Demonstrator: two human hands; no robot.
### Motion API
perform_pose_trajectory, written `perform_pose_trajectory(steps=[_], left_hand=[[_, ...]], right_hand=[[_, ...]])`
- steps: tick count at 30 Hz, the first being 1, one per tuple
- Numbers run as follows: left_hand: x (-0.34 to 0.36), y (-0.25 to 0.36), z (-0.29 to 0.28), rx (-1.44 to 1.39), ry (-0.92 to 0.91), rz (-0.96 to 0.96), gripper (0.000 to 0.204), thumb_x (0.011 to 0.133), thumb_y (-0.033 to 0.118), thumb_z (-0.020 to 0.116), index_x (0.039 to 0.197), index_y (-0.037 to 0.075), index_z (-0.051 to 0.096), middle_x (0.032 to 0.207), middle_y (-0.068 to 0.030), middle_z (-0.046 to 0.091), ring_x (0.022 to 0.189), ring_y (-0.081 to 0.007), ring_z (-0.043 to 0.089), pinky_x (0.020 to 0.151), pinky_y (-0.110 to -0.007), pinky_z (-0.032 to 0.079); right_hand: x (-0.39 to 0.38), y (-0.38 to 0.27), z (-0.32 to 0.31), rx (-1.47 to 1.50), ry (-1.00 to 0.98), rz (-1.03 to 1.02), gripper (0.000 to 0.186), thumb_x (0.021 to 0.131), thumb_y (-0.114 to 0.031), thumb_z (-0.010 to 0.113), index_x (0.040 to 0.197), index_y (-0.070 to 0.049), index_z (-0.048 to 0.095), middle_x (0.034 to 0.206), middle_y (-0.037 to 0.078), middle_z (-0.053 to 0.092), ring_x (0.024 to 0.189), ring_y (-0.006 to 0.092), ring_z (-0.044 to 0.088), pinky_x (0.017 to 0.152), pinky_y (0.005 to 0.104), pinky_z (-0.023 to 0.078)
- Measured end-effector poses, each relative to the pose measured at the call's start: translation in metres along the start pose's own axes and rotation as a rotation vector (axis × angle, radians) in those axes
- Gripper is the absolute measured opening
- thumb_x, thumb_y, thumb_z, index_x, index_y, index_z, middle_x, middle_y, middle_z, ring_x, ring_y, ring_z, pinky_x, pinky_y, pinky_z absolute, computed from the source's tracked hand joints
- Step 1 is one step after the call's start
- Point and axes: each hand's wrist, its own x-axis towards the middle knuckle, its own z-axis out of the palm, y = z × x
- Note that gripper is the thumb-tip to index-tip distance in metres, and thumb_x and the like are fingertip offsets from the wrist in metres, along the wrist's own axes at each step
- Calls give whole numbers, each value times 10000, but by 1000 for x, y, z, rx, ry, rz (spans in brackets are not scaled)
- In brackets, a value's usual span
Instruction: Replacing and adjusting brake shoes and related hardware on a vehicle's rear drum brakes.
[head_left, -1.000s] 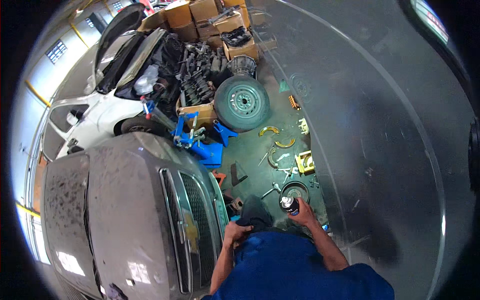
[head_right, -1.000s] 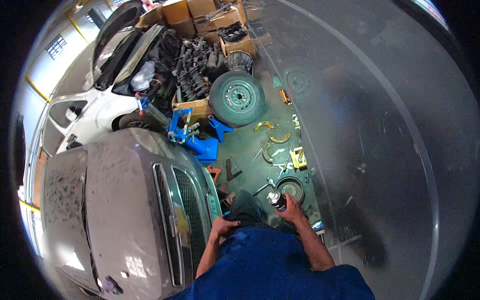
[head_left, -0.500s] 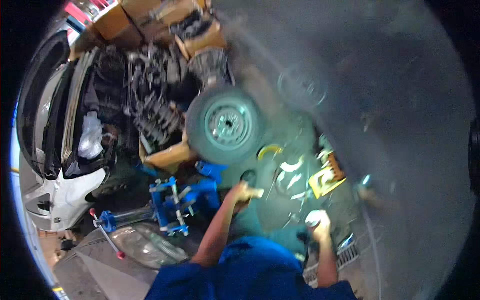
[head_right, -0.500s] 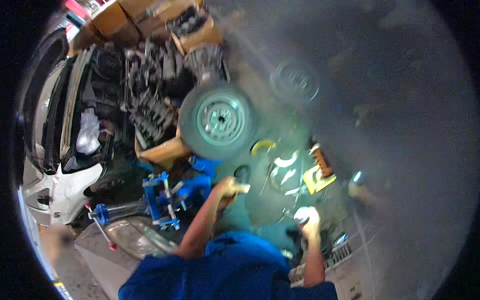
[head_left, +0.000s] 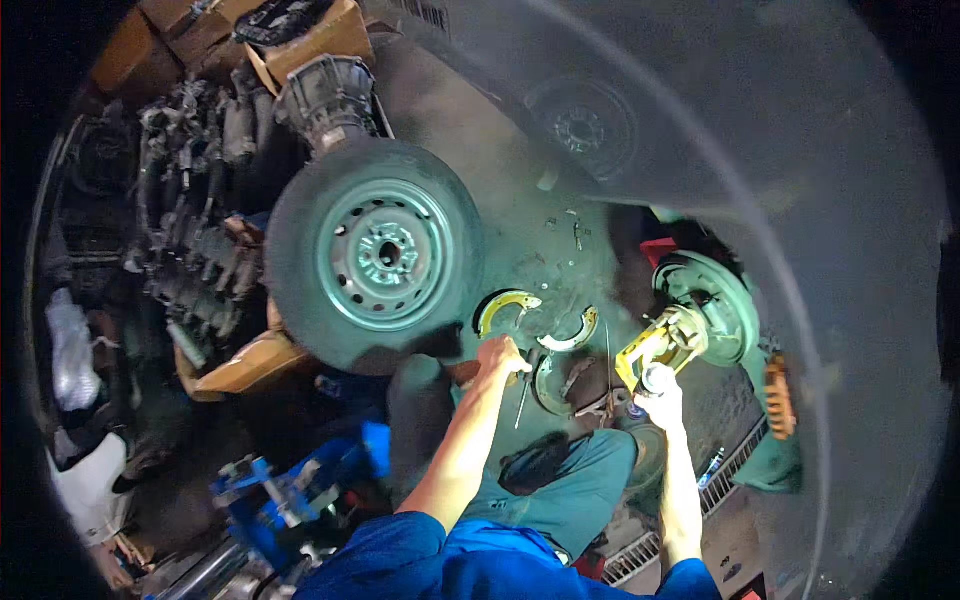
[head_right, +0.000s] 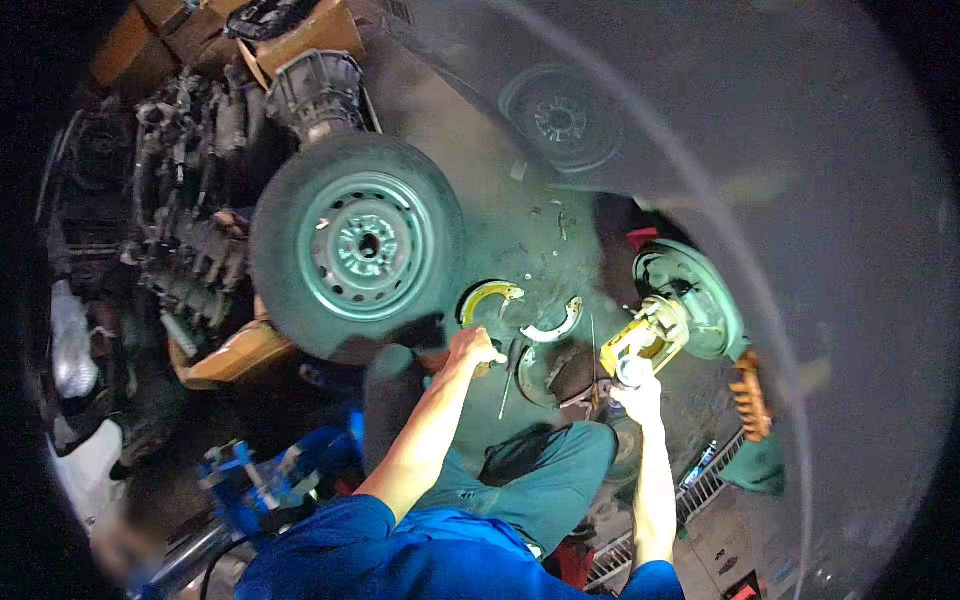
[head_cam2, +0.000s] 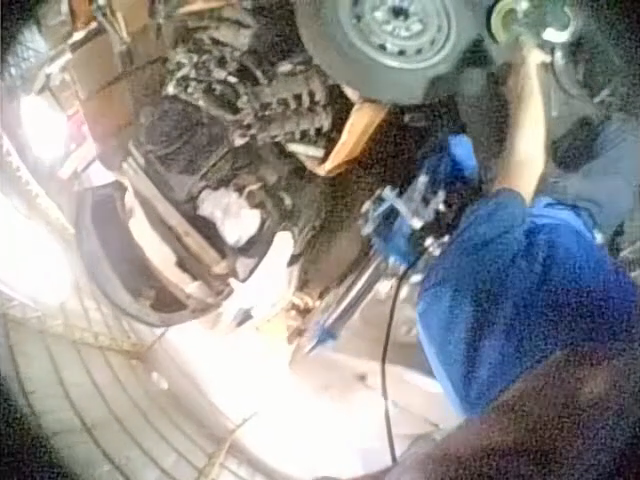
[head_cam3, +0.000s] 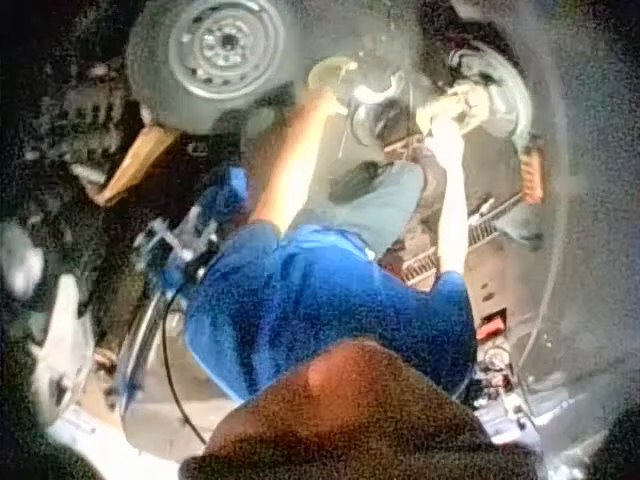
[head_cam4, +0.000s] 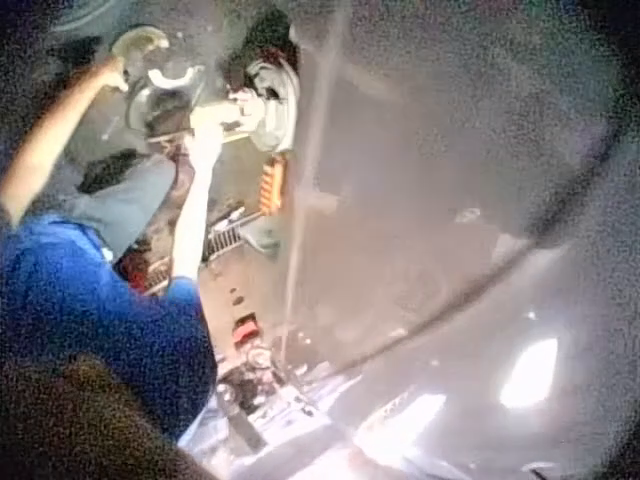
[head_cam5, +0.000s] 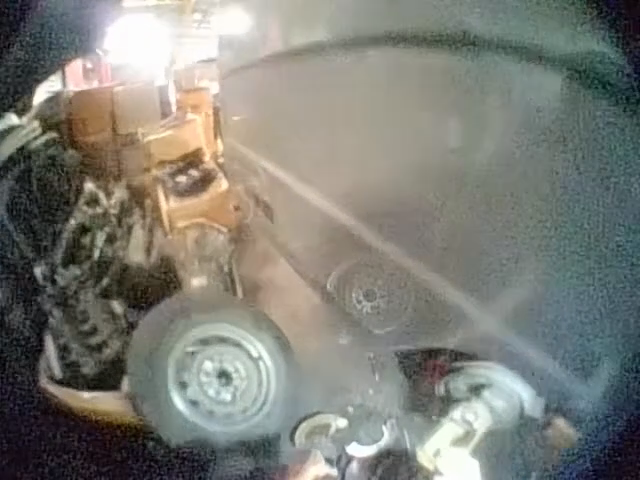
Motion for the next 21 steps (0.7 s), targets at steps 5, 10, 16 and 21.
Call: perform_pose_trajectory(steps=[5,10,16,21], left_hand=[[145,22,93,-79,231,80,920,644,481,896,1300,4,463,1101,-185,710,1016,-322,704,853,-430,570],[224,59,133,65,485,237,939,642,492,891,1334,60,425,1226,-187,590,975,-362,684,785,-465,566],[229,97,238,226,514,594,347,896,337,646,1104,62,611,955,-177,686,827,-386,700,700,-485,570],[219,91,339,400,144,455,213,893,321,669,968,151,774,976,-92,756,929,-253,740,766,-379,602]], right_hand=[[51,103,81,222,214,-75,814,673,-130,897,1325,-54,417,1106,80,607,990,181,607,881,329,525],[68,116,132,319,372,-31,741,683,-98,894,1257,-56,427,1037,32,555,905,149,575,833,302,517],[36,88,108,105,401,-44,918,647,-204,914,1345,-48,338,1198,156,559,1129,253,566,996,389,465],[-5,78,101,176,498,-84,974,636,-212,924,1375,-40,315,1207,153,540,1139,259,556,1017,396,447]])
